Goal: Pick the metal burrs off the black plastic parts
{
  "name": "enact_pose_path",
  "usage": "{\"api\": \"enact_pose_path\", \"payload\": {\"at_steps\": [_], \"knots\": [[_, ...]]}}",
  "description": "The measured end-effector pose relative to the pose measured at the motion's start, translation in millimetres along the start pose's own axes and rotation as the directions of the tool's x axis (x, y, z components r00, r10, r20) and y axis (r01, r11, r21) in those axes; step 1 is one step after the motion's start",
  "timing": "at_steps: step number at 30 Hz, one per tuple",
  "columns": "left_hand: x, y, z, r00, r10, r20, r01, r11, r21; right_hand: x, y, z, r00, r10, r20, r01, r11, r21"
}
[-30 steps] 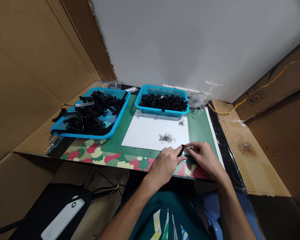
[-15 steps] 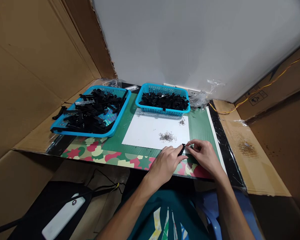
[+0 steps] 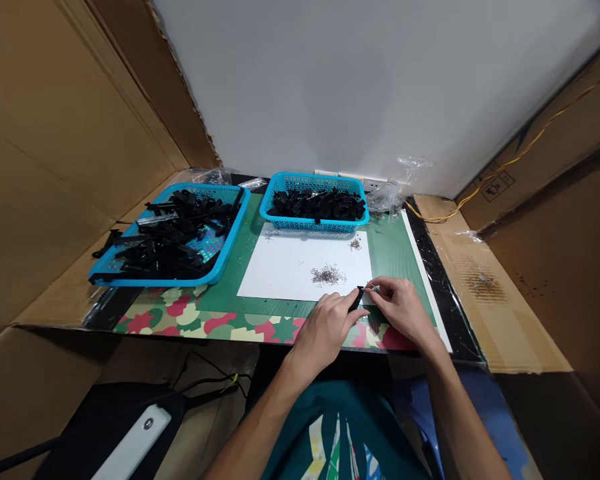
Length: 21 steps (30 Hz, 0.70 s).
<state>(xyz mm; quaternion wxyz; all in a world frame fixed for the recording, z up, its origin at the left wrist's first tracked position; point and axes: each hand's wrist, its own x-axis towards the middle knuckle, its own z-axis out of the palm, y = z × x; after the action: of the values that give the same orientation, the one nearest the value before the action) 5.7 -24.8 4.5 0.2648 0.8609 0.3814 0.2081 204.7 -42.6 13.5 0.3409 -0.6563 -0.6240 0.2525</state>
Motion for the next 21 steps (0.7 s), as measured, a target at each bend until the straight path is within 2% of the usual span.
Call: {"api": "enact_pose_path", "payload": {"at_steps": [10, 16, 21], "knots": [[1, 1, -0.2, 1.000, 0.005, 0.015, -0.005, 1.000, -0.005, 0, -2, 12, 0.995, 0.074, -0.073, -0.072, 0.997, 0.020], [1, 3, -1.3, 1.000, 0.017, 0.018, -0.016, 1.000, -0.027, -2, 0, 14, 0.996, 0.059, -0.069, -0.056, 0.997, 0.048], [2, 4, -2.1, 0.999, 0.024, 0.031, -0.024, 0.999, -0.025, -5, 3, 16, 0.996, -0.005, -0.091, 0.006, 1.000, 0.010]]}}
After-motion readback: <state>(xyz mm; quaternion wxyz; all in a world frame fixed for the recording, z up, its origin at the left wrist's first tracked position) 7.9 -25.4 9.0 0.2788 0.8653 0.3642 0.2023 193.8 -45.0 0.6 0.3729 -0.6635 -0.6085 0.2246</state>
